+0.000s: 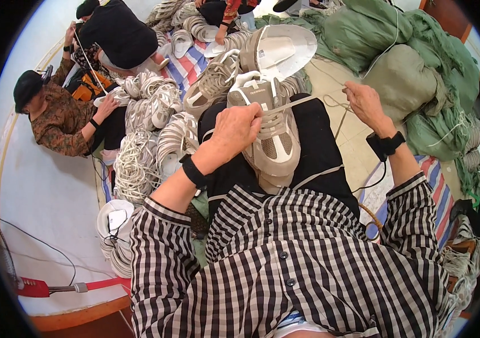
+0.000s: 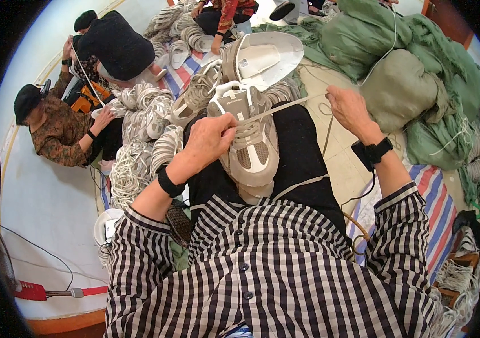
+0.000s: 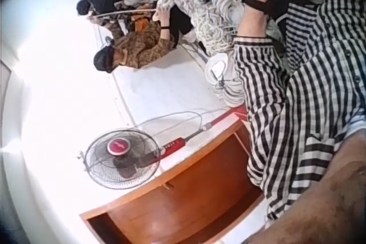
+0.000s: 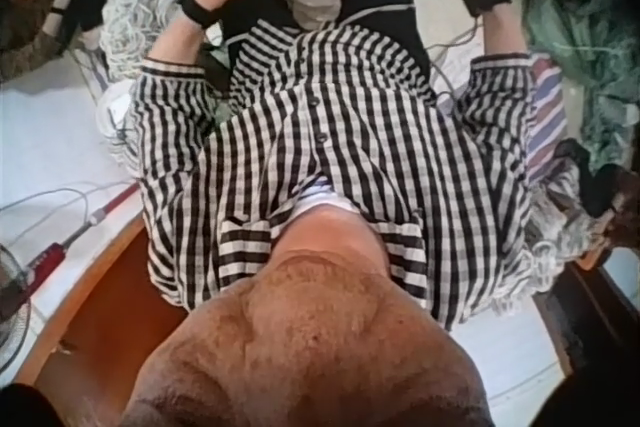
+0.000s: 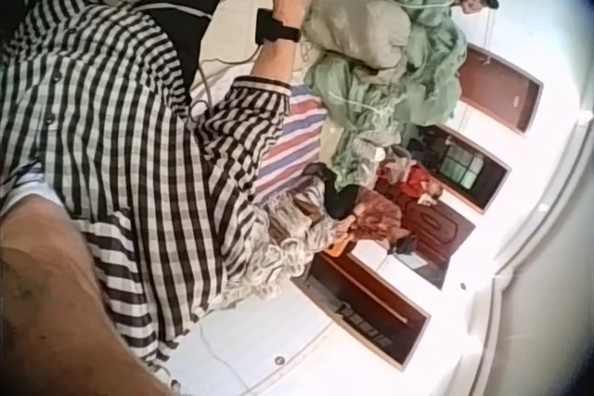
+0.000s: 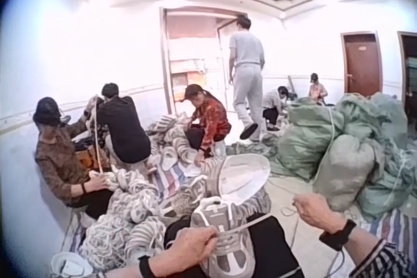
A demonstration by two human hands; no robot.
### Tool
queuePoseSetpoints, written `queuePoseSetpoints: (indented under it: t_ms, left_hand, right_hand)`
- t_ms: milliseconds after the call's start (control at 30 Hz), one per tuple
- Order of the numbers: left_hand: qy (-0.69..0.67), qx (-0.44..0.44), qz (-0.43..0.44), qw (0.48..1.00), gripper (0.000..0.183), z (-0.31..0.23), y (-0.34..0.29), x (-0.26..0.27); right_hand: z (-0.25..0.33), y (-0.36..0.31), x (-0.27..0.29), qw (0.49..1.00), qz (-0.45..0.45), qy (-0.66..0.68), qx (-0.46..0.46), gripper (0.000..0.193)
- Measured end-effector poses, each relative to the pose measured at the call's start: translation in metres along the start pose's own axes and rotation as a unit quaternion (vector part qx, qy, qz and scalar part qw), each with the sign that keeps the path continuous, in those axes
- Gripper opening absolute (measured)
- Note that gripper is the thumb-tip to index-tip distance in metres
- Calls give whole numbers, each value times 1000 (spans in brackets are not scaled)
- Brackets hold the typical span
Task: Manually lacing and assembling shoe components in a manufacturing setting.
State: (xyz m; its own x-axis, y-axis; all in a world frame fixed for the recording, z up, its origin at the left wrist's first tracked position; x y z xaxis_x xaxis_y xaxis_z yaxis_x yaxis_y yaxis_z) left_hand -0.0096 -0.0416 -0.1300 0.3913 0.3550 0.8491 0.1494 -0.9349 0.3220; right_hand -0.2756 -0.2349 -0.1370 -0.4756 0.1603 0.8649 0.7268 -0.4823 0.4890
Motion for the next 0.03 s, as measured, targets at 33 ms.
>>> queuePoseSetpoints:
  t_ms: [33]
  left_hand:
    - [2, 1, 3, 1000, 21, 0, 0, -2]
  right_hand:
    - [-1, -2, -2, 1000, 1, 3, -2, 18]
Point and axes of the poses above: each hand's wrist, its own y-axis towards the middle knuckle, its own x-axis out of the back of the hand, z = x × y, the point moved 5 cm from there along y, towards the middle knuckle, and after that the axes turned 13 degrees about x, right-handed, at the moved point
